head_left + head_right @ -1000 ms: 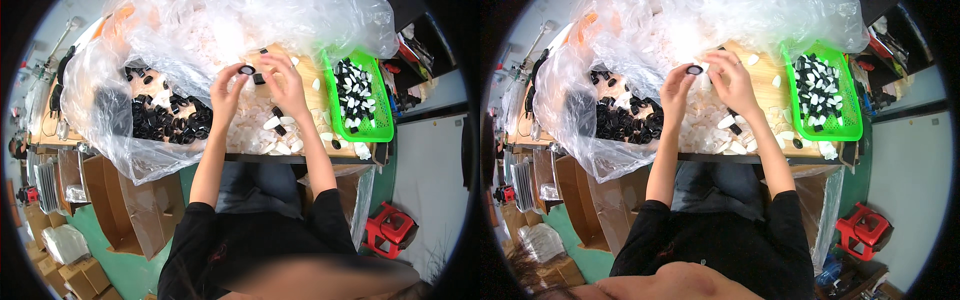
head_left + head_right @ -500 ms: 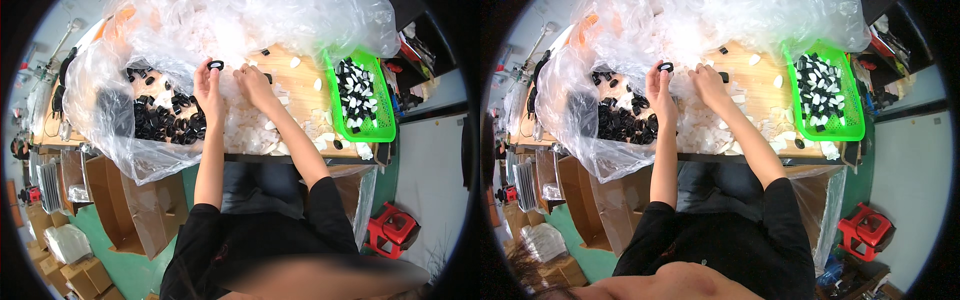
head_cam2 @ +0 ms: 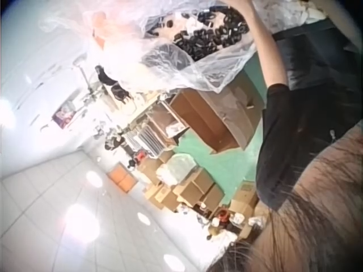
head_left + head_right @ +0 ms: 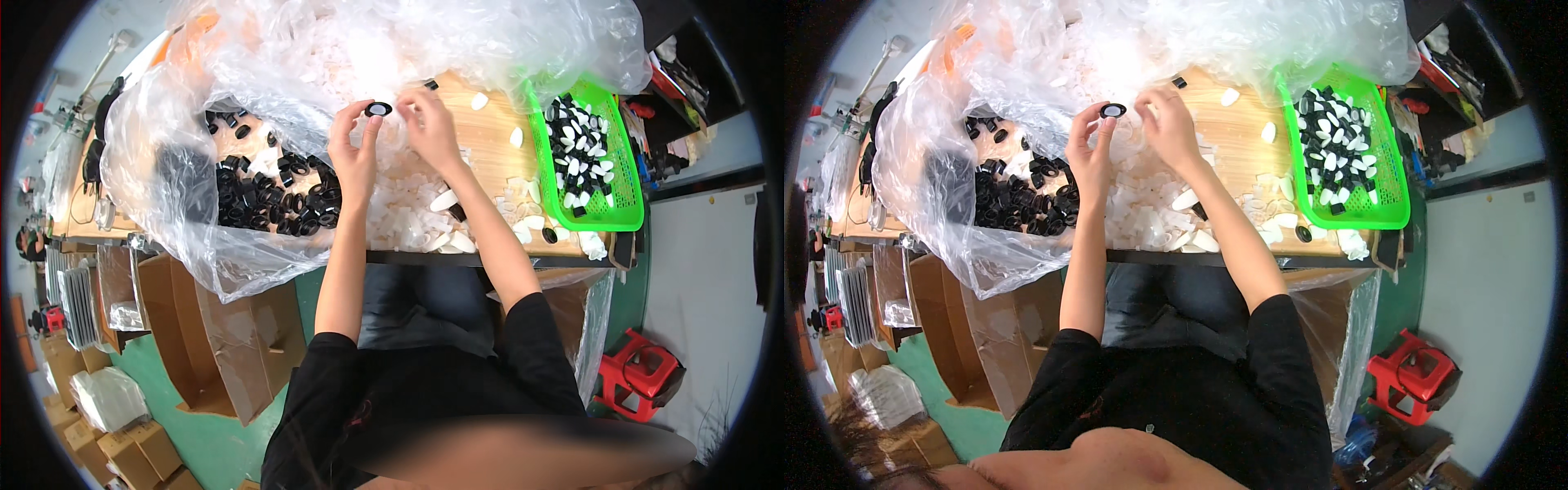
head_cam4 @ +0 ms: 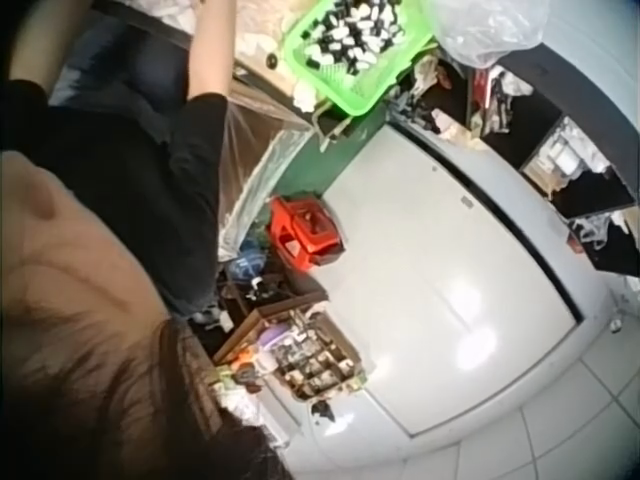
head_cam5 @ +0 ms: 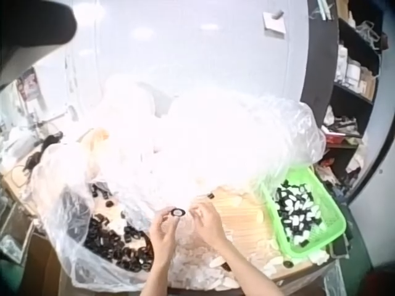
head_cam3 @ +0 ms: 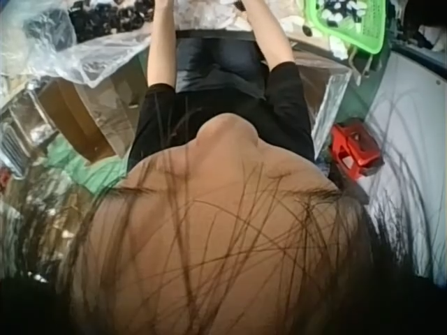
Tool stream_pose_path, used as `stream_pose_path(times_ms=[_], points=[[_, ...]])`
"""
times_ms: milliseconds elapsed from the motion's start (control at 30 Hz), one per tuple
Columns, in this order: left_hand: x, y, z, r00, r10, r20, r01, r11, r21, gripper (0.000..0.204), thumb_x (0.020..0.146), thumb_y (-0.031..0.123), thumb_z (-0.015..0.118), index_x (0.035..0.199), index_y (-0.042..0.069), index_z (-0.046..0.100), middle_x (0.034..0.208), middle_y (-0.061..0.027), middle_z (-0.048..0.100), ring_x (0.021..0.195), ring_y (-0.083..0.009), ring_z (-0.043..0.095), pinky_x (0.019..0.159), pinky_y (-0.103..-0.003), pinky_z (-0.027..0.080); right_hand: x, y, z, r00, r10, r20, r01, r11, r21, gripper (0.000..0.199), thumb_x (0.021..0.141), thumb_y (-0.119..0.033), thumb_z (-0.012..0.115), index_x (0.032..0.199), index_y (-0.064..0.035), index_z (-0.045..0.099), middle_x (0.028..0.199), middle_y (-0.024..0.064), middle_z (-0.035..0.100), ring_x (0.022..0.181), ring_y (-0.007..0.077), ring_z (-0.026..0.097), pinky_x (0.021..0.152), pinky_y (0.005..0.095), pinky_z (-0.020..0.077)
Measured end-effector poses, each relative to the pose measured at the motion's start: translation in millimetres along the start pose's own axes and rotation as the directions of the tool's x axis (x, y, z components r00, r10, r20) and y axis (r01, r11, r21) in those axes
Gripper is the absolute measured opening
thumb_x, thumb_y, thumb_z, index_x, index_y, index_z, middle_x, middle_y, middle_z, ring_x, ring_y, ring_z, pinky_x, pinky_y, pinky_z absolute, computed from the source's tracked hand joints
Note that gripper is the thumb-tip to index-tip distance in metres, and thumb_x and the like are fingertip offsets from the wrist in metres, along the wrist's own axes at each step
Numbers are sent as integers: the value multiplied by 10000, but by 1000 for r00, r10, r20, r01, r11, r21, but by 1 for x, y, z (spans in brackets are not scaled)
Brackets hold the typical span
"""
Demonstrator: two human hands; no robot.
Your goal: Assembling small black plastic rings onto white plastic bases at a workbench.
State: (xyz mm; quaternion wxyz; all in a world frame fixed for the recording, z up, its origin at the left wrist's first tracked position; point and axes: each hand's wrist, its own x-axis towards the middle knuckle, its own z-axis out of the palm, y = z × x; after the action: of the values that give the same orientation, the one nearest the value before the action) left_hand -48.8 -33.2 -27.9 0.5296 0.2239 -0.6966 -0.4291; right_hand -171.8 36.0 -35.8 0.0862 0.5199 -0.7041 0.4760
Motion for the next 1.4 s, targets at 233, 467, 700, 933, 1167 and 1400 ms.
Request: stream_pose_path(times_ms=[233, 467, 700, 933, 1167, 1400], points=[[-5, 3, -2, 990, -79, 115, 78, 997, 16, 219, 829, 39, 724, 1046, 25, 694, 997, -79, 653, 834, -133, 625, 744, -245, 493, 0, -16, -27, 982, -170, -80, 183, 966, 186, 94, 831, -44, 702, 916, -29, 662, 980, 68, 677, 873, 226, 633, 742, 316, 518], [-6, 5, 2, 985, -63, 160, 110, 947, -302, 170, 886, 10, 665, 1047, -41, 682, 1032, -98, 643, 894, -144, 631, 807, -244, 531, 2, -29, -38, 997, -9, 76, -18, 938, 346, 138, 822, -97, 724, 947, -46, 696, 969, 71, 674, 892, 218, 643, 760, 320, 534], [-8, 14, 7, 982, 15, 186, 31, 970, -242, 165, 893, -20, 637, 1050, -34, 689, 959, -80, 620, 908, -124, 609, 765, -232, 521, -4, -1, -35, 958, 175, 228, -283, 707, 648, 224, 839, -119, 742, 992, 28, 672, 942, 86, 671, 826, 135, 657, 757, 268, 526], [-12, 2, 2, 986, 11, 165, 24, 978, -209, 150, 926, -22, 592, 1045, -40, 683, 966, -77, 614, 849, -111, 610, 746, -229, 515, -7, -28, -36, 938, 226, 262, -331, 809, 486, 182, 857, -87, 728, 995, 7, 655, 901, 46, 677, 834, 114, 644, 744, 261, 520], [-13, 1, 14, 976, -70, 209, 107, 979, -173, 232, 949, 45, 571, 1175, 8, 607, 965, -104, 635, 797, -186, 642, 696, -280, 549, -14, -22, -93, 924, 161, -346, -185, 982, -36, 126, 853, -140, 727, 930, -51, 681, 864, 38, 650, 761, 128, 607, 700, 261, 488], [-14, 4, 13, 953, -19, 301, -14, 994, 109, 151, 896, -19, 564, 991, 24, 673, 960, -106, 651, 795, -186, 633, 654, -286, 526, -36, 9, -160, 866, 28, -499, -367, 714, -596, 220, 829, -126, 681, 1047, -98, 673, 1043, 105, 571, 1049, 310, 511, 942, 410, 405]])
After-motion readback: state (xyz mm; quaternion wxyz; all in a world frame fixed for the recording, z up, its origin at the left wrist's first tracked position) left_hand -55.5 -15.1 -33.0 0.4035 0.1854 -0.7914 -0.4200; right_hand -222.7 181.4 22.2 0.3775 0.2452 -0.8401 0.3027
